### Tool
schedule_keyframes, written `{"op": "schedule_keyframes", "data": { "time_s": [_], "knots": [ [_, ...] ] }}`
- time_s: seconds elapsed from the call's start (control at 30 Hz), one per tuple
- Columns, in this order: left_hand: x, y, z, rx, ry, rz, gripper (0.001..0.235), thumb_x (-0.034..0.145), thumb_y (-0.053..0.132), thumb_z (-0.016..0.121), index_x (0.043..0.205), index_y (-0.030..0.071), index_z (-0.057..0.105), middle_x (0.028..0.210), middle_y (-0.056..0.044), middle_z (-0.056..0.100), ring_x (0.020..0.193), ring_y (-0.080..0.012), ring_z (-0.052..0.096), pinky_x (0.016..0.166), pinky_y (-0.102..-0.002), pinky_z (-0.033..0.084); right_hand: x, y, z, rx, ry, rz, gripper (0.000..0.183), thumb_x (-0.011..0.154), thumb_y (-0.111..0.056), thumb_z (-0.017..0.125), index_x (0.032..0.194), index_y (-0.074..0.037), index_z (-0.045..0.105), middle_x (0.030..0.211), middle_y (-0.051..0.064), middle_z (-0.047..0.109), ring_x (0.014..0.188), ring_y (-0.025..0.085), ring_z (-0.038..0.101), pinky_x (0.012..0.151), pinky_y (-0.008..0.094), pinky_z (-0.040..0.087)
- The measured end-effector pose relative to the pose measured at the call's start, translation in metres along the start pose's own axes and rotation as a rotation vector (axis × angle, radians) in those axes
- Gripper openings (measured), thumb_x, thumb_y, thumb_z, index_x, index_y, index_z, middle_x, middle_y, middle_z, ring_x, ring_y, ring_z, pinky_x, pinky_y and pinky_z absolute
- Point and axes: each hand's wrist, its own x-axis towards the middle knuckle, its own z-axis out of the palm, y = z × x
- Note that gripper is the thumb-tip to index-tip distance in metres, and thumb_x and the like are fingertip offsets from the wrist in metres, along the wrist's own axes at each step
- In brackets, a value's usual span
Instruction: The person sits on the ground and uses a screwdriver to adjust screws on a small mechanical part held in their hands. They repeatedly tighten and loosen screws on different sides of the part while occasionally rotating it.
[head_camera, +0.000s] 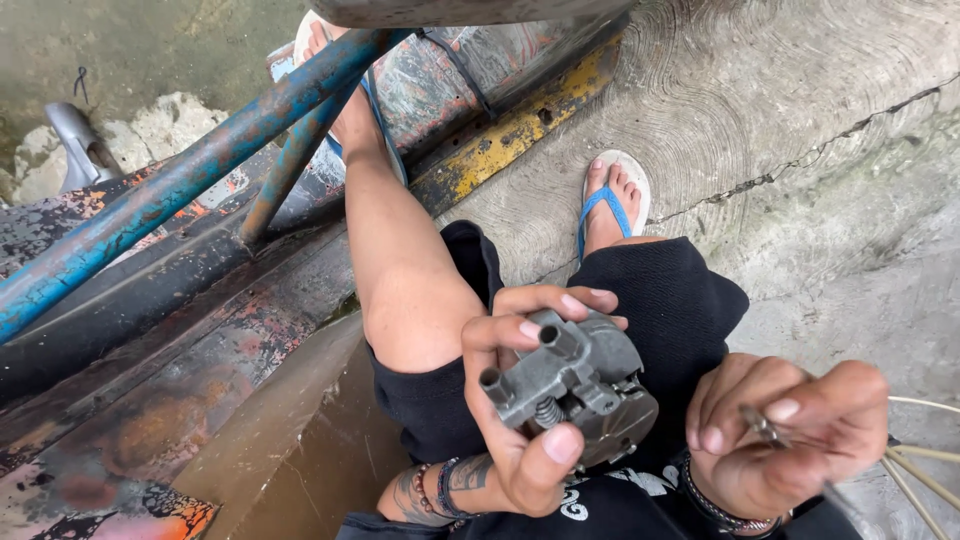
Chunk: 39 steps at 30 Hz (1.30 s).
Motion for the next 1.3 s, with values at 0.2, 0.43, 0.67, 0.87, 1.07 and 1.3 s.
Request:
{"op": "schedule_keyframes", "data": {
  "time_s": [0.2,0.43,0.67,0.87,1.07,1.3],
  "knots": [
    [-0.002,-0.002,0.001,-0.069,-0.003,-0.003,0.042,0.102,0.034,0.066,0.129,0.012,0.043,0.126,-0.022,0.045,0.123,-0.0428,0.055,0.105,-0.051,0.054,0.008,-0.019,-0.029,-0.176,-0.384,0.050,0.025,0.083,-0.008,0.070,0.098,-0.013,0.051,0.071,0.003,0.067,0.058,0.010,0.074,0.057,0.019,0.060],
    [-0.003,-0.004,-0.001,-0.051,-0.025,0.008,0.042,0.103,0.036,0.066,0.129,0.013,0.043,0.126,-0.021,0.047,0.123,-0.0425,0.056,0.105,-0.051,0.054,0.018,-0.020,-0.027,-0.210,-0.529,-0.004,0.022,0.075,-0.009,0.077,0.090,-0.010,0.061,0.068,0.006,0.071,0.052,0.013,0.071,0.054,0.020,0.061],
    [-0.001,-0.004,0.000,-0.057,-0.016,0.033,0.041,0.102,0.034,0.066,0.129,0.012,0.045,0.127,-0.019,0.049,0.123,-0.0391,0.057,0.104,-0.049,0.055,0.013,-0.026,-0.020,-0.381,-0.492,-0.043,0.019,0.071,-0.011,0.081,0.078,-0.010,0.064,0.101,0.017,0.064,0.081,0.020,0.073,0.069,0.015,0.066],
    [-0.002,-0.003,0.002,-0.046,0.005,0.040,0.040,0.102,0.034,0.066,0.129,0.014,0.045,0.126,-0.019,0.049,0.121,-0.0384,0.058,0.103,-0.047,0.055,0.009,-0.023,-0.026,-0.404,-0.498,-0.035,0.019,0.070,-0.013,0.082,0.076,-0.011,0.064,0.103,0.019,0.068,0.084,0.022,0.076,0.075,0.020,0.064],
    [-0.001,0.000,0.001,-0.003,-0.001,0.032,0.039,0.102,0.035,0.066,0.128,0.015,0.044,0.126,-0.020,0.047,0.121,-0.0413,0.058,0.103,-0.048,0.056,0.008,-0.020,-0.027,-0.433,-0.482,-0.074,0.019,0.067,-0.016,0.083,0.073,-0.011,0.065,0.099,0.021,0.069,0.085,0.024,0.077,0.080,0.024,0.063],
    [-0.002,0.000,0.003,0.022,0.017,0.049,0.040,0.101,0.035,0.067,0.128,0.015,0.046,0.124,-0.020,0.049,0.120,-0.0395,0.060,0.101,-0.045,0.058,0.012,-0.017,-0.025,-0.418,-0.510,-0.155,0.021,0.066,-0.019,0.084,0.071,-0.010,0.066,0.099,0.023,0.070,0.092,0.029,0.078,0.090,0.034,0.070]
  ]
}}
